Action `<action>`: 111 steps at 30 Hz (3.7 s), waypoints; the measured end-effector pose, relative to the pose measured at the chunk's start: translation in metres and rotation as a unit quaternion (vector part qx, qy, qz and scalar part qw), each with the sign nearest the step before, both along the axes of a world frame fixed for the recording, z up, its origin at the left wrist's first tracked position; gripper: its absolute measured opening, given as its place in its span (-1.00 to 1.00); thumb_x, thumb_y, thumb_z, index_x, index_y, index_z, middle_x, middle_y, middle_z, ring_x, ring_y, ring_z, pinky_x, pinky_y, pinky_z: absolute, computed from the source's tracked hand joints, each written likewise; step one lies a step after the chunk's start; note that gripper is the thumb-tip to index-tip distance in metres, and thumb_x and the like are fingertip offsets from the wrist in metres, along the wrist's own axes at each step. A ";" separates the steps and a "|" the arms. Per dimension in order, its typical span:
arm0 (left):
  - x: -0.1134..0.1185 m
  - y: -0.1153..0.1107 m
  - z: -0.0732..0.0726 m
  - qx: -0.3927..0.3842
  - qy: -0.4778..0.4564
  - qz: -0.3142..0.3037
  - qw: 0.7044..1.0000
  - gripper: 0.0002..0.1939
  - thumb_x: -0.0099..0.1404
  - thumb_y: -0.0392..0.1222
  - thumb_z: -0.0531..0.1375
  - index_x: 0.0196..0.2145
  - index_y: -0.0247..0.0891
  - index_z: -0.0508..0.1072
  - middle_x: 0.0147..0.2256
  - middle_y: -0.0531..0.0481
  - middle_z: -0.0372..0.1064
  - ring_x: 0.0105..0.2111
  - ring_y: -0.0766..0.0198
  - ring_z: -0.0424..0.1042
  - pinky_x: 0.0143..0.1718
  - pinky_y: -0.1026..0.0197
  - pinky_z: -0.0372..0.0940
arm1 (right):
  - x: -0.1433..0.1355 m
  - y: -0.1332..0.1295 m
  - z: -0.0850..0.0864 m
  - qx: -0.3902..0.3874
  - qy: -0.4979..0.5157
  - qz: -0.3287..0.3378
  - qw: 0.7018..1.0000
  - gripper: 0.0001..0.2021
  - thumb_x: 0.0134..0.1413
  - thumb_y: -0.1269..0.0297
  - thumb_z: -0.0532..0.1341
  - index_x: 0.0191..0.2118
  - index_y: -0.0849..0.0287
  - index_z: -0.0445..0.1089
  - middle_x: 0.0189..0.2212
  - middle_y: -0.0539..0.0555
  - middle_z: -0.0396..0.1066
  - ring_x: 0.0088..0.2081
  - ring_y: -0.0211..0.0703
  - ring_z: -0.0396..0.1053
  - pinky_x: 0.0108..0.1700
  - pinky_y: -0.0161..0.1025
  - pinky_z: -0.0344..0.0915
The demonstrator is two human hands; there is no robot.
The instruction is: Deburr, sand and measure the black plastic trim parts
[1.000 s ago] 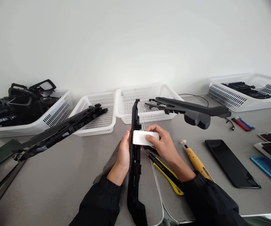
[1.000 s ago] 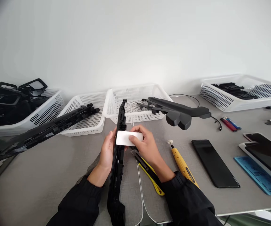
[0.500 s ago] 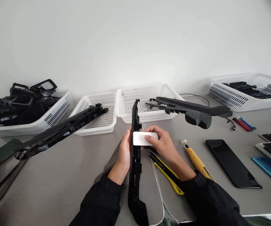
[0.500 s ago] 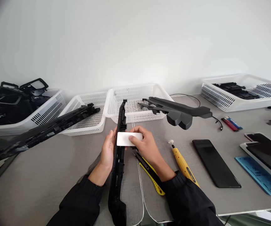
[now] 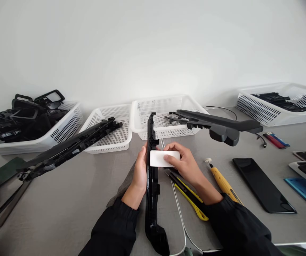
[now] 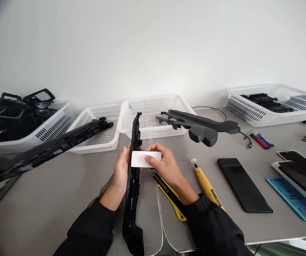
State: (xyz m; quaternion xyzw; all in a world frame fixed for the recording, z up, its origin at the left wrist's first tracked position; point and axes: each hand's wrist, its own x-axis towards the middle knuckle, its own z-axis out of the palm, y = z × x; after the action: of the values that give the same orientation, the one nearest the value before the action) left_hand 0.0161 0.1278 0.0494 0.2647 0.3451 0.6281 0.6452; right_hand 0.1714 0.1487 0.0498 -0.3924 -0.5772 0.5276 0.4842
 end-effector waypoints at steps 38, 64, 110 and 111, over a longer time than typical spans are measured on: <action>-0.006 0.002 0.001 0.011 -0.007 0.015 1.000 -0.58 0.41 0.16 0.26 0.00 -0.20 0.58 -0.20 -0.06 0.54 -0.37 0.23 0.45 -0.42 0.26 0.30 | 0.008 0.005 -0.001 -0.013 0.006 -0.062 0.998 -0.81 0.02 0.16 0.35 -0.28 0.12 0.42 -0.36 -0.02 0.38 -0.41 -0.21 0.23 -0.37 -0.27 0.17; -0.006 0.000 0.004 0.020 -0.027 -0.006 0.999 -0.50 0.39 0.33 0.20 -0.12 -0.18 0.55 -0.15 -0.09 0.51 -0.31 0.17 0.50 -0.34 0.16 0.41 | 0.003 -0.005 0.005 -0.027 0.002 0.215 0.976 -0.69 0.09 0.05 0.44 -0.33 0.14 0.39 -0.15 0.06 0.42 -0.30 -0.21 0.30 -0.30 -0.30 0.21; -0.005 -0.001 0.004 0.031 -0.034 0.000 0.999 -0.55 0.48 0.25 0.13 -0.11 -0.19 0.55 -0.21 -0.05 0.45 -0.38 0.26 0.38 -0.33 0.22 0.33 | 0.009 -0.001 0.003 -0.023 -0.016 0.174 0.984 -0.82 0.04 0.23 0.40 -0.29 0.13 0.42 -0.32 -0.01 0.42 -0.35 -0.20 0.28 -0.31 -0.28 0.18; -0.004 -0.001 0.004 0.029 -0.032 0.000 0.999 -0.55 0.47 0.25 0.13 -0.12 -0.19 0.55 -0.21 -0.05 0.46 -0.39 0.26 0.38 -0.33 0.22 0.33 | 0.007 -0.002 0.002 -0.028 -0.015 0.188 0.982 -0.80 0.05 0.20 0.41 -0.28 0.13 0.42 -0.30 0.00 0.42 -0.34 -0.20 0.28 -0.31 -0.28 0.18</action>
State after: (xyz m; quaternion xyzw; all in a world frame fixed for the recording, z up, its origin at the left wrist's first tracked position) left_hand 0.0116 0.1270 0.0537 0.2629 0.3055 0.6460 0.6483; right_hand 0.1785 0.1471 0.0522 -0.2979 -0.6328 0.6192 0.3570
